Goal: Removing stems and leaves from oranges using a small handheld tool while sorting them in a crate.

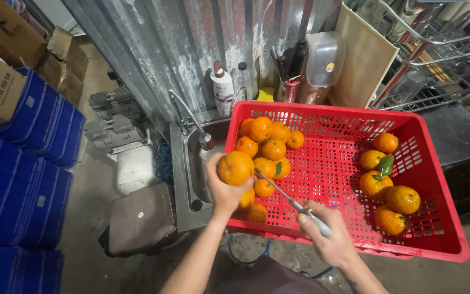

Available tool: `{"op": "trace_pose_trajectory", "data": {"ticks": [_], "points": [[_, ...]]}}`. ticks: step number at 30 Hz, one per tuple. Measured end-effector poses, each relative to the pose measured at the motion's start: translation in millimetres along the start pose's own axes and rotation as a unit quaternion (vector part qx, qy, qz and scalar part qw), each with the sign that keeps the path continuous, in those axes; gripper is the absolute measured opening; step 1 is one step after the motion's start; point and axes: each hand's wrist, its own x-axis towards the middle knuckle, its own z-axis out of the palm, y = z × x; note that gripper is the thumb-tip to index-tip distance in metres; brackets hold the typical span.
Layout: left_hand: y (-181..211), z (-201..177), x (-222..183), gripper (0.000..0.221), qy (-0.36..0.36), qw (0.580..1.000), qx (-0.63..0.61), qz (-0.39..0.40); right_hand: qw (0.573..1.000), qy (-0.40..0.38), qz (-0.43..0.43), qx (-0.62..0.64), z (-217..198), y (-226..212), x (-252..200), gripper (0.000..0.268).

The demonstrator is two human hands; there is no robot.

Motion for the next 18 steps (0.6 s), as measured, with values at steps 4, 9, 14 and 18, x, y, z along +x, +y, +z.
{"op": "trace_pose_trajectory", "data": {"ticks": [4, 9, 14, 18], "points": [[-3, 2, 19, 0.069, 0.025, 0.933, -0.226, -0.28, 0.995, -0.044, -0.086, -0.008, 1, -2, -11, 0.047], [27, -3, 35, 0.082, 0.012, 0.754, -0.443, -0.486, 0.999, 0.003, -0.045, -0.03, 4, -11, -17, 0.042], [31, -3, 35, 0.086, -0.014, 0.691, -0.518, -0.505, 0.996, -0.024, -0.076, -0.036, 10, -6, -23, 0.041], [9, -4, 32, 0.079, -0.063, 0.615, -0.622, -0.481, 0.998, 0.002, -0.055, -0.028, 8, 11, -22, 0.039]]}}
